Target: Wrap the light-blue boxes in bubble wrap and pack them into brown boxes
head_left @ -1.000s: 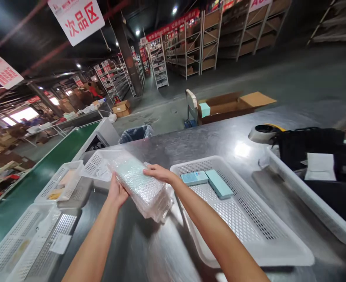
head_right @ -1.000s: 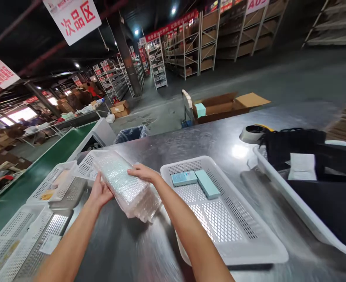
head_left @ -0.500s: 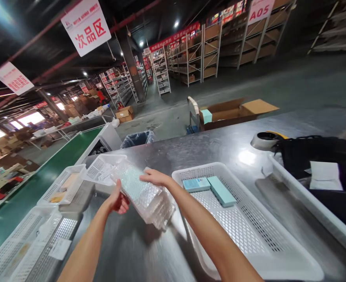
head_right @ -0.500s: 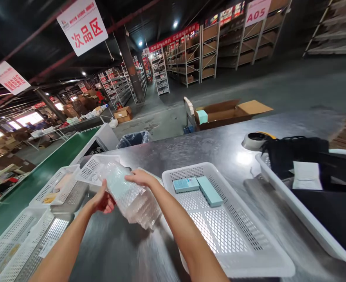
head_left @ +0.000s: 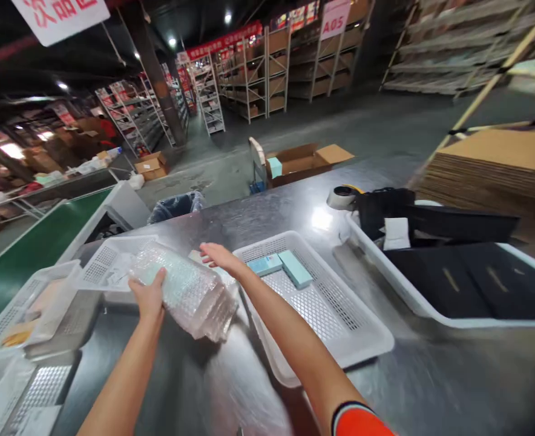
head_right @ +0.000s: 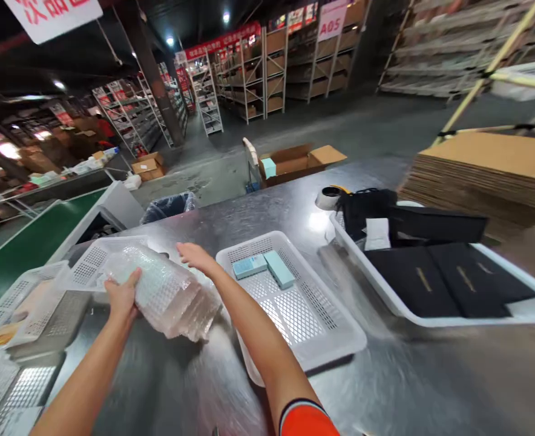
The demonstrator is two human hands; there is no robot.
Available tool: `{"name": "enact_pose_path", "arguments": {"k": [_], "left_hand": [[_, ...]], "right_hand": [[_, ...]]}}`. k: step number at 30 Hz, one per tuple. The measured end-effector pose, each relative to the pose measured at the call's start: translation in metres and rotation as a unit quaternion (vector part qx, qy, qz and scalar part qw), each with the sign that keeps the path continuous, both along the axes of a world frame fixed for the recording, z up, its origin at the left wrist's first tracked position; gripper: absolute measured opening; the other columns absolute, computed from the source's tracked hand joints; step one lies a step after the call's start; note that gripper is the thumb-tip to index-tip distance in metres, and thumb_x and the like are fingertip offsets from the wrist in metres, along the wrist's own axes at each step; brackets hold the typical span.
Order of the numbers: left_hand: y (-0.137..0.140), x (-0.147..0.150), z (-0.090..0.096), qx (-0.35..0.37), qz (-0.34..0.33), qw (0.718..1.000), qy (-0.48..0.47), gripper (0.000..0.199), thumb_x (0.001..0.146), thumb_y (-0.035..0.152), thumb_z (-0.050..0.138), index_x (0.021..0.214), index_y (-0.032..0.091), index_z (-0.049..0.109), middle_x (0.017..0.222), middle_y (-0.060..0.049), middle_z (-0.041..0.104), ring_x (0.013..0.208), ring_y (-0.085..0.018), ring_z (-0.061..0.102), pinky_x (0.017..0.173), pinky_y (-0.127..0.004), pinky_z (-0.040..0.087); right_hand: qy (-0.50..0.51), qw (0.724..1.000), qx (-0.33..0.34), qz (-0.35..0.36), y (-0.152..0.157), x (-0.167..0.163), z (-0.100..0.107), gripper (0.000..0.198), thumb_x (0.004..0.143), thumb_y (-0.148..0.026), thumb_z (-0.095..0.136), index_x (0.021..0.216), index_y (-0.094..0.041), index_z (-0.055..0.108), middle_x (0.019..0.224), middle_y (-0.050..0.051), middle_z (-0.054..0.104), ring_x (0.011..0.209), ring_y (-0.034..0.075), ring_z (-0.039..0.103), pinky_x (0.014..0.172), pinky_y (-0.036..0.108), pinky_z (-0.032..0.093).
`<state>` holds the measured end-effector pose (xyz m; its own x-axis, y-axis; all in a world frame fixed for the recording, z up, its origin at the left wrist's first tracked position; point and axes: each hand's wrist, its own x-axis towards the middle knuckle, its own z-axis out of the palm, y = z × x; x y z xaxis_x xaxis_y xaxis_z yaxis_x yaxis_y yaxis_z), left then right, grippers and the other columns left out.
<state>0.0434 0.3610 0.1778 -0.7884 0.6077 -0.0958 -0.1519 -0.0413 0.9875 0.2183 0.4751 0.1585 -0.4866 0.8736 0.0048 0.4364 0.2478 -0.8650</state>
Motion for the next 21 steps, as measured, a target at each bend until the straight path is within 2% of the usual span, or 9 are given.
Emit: {"name": "enact_pose_path", "arguments": {"k": [2,4,6,8,10,14,17,21], "left_hand": [[-0.001,0.001,0.004,0.015,0.024,1.0,-0.002,0.059,0.066,0.008,0.078,0.118,0.02,0.051,0.112,-0.004,0.065,0.088,-0.013,0.065,0.074,-0.022,0.057],[-0.006,0.0,0.009,0.015,0.007,0.999,-0.048,0.041,0.072,0.005,0.07,0.109,0.018,0.057,0.1,-0.002,0.067,0.078,-0.011,0.065,0.068,-0.019,0.057],[-0.013,0.0,0.012,0.008,-0.013,0.996,-0.09,0.035,0.076,0.006,0.065,0.108,0.02,0.06,0.092,0.0,0.068,0.072,-0.01,0.063,0.067,-0.017,0.056],[-0.018,0.0,0.013,-0.003,-0.023,0.994,-0.111,0.036,0.079,0.009,0.064,0.112,0.022,0.061,0.087,0.002,0.068,0.07,-0.009,0.063,0.068,-0.018,0.057],[-0.021,0.0,0.012,-0.015,-0.03,0.992,-0.12,0.034,0.082,0.012,0.062,0.114,0.023,0.063,0.086,0.003,0.069,0.071,-0.01,0.064,0.072,-0.021,0.058],[-0.019,-0.001,0.009,-0.036,-0.046,0.992,-0.116,0.033,0.086,0.013,0.059,0.116,0.024,0.064,0.09,0.001,0.07,0.075,-0.011,0.065,0.08,-0.024,0.058],[-0.017,-0.004,0.008,-0.054,-0.042,0.99,-0.122,0.033,0.088,0.013,0.058,0.118,0.024,0.065,0.09,0.0,0.071,0.076,-0.012,0.066,0.085,-0.026,0.058],[-0.02,-0.009,0.006,-0.053,-0.041,0.989,-0.13,0.025,0.088,0.015,0.058,0.111,0.02,0.067,0.085,0.001,0.07,0.073,-0.013,0.065,0.088,-0.03,0.059]], "right_hand": [[-0.046,0.996,0.01,-0.074,0.011,0.038,-0.021,0.044,0.103,-0.039,0.027,0.128,-0.019,0.058,0.119,0.007,0.068,0.103,0.017,0.063,0.088,0.028,0.048],[-0.112,0.984,0.021,-0.14,0.017,0.082,-0.047,0.042,0.1,-0.031,0.034,0.135,-0.014,0.051,0.132,0.014,0.06,0.117,0.022,0.057,0.098,0.033,0.043],[-0.184,0.966,0.031,-0.18,0.018,0.118,-0.074,0.043,0.095,-0.022,0.043,0.136,-0.01,0.049,0.137,0.02,0.053,0.126,0.028,0.05,0.104,0.039,0.038],[-0.245,0.952,0.046,-0.178,0.017,0.139,-0.099,0.047,0.088,-0.013,0.05,0.134,-0.009,0.05,0.139,0.023,0.051,0.129,0.032,0.046,0.106,0.042,0.036],[-0.288,0.944,0.069,-0.145,0.017,0.143,-0.12,0.05,0.082,-0.005,0.053,0.132,-0.01,0.053,0.142,0.022,0.05,0.133,0.031,0.044,0.107,0.041,0.035],[-0.341,0.93,0.116,-0.072,0.025,0.127,-0.149,0.06,0.075,0.002,0.06,0.132,-0.014,0.054,0.147,0.018,0.048,0.138,0.029,0.037,0.112,0.042,0.026],[-0.373,0.916,0.136,-0.063,0.028,0.117,-0.162,0.056,0.079,-0.002,0.061,0.133,-0.013,0.053,0.149,0.02,0.045,0.135,0.033,0.039,0.111,0.047,0.023],[-0.408,0.897,0.151,-0.076,0.016,0.12,-0.172,0.05,0.082,-0.019,0.068,0.13,-0.013,0.055,0.135,0.022,0.054,0.122,0.034,0.048,0.101,0.044,0.031]]}}
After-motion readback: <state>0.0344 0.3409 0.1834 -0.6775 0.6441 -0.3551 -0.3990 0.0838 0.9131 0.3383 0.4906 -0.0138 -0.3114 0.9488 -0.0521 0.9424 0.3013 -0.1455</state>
